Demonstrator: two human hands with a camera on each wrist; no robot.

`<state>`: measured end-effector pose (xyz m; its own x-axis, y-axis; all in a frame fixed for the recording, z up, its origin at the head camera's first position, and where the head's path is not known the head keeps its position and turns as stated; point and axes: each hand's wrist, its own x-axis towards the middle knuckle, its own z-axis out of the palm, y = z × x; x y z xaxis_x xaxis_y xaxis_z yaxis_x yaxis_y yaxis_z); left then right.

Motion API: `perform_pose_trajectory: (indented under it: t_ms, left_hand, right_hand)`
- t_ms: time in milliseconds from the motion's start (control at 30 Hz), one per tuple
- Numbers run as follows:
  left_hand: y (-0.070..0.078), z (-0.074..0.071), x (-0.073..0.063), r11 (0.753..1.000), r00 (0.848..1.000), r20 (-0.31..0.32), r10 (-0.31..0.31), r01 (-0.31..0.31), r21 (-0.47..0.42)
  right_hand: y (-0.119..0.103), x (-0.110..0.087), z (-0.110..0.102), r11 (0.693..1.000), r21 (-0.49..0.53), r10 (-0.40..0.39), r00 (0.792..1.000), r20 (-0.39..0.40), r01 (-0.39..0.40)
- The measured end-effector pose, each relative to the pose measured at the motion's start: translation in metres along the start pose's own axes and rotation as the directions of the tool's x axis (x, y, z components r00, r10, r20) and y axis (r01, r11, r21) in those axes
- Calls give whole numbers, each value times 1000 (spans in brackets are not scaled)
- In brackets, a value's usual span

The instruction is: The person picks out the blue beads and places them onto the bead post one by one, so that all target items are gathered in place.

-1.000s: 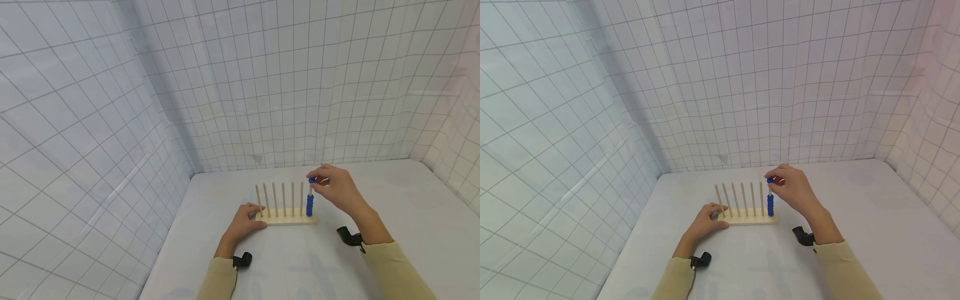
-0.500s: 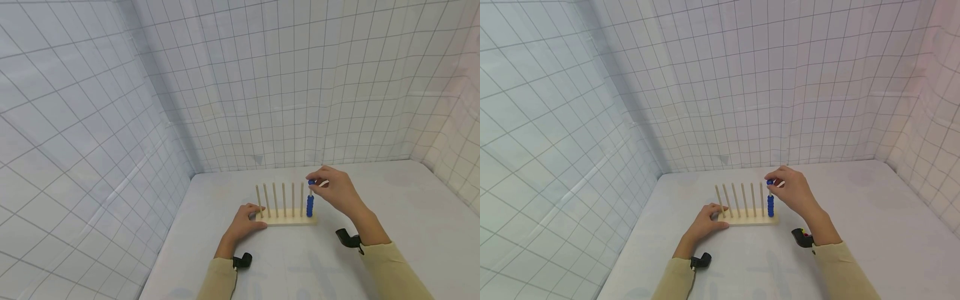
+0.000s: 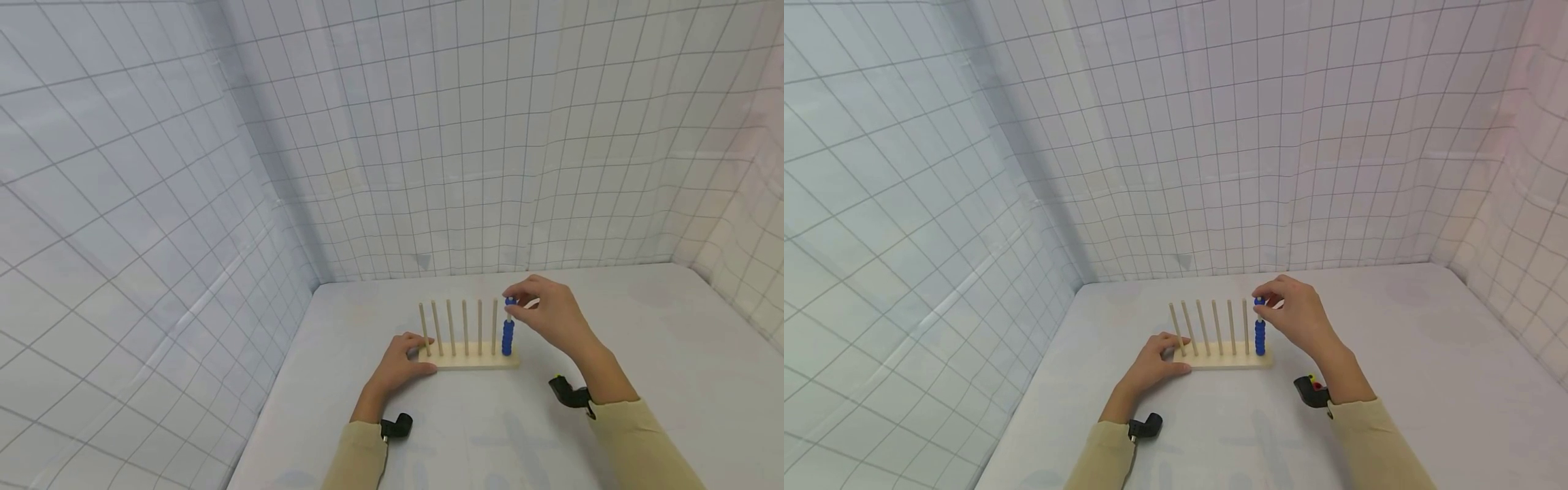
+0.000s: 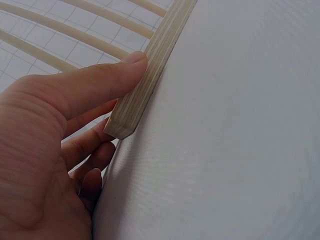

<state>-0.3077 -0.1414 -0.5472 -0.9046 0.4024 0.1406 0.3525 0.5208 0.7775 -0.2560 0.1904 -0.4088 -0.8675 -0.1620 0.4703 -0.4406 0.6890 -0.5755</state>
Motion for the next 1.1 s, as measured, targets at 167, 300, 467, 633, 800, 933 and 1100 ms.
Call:
perform_pose_trajectory:
  t_ms: [167,300,467,633,800,933,1100]
  left_hand:
    - [1,0,0,1000,1000,0,6,-6,3]
    - [0,0,0,1000,1000,2,12,-12,5]
    - [1,-1,0,1000,1000,4,12,-12,1]
    - [2,-1,0,1000,1000,6,8,-8,0]
    - [3,-2,-1,1000,1000,5,5,-5,-1]
    - [3,-1,-1,1000,1000,8,-2,2,5]
    - [2,-1,-1,1000,1000,5,9,-9,6]
  right_hand:
    - [3,-1,1,999,27,26,1000,14,-26]
    - [6,-1,3,998,36,41,999,18,-42]
    - [8,-1,5,998,26,53,998,18,-54]
    - [8,-2,5,998,28,61,998,22,-62]
    - [10,-3,6,997,33,66,997,32,-67]
    - [13,-5,8,997,35,71,997,42,-73]
    - [16,-6,10,996,41,71,997,42,-73]
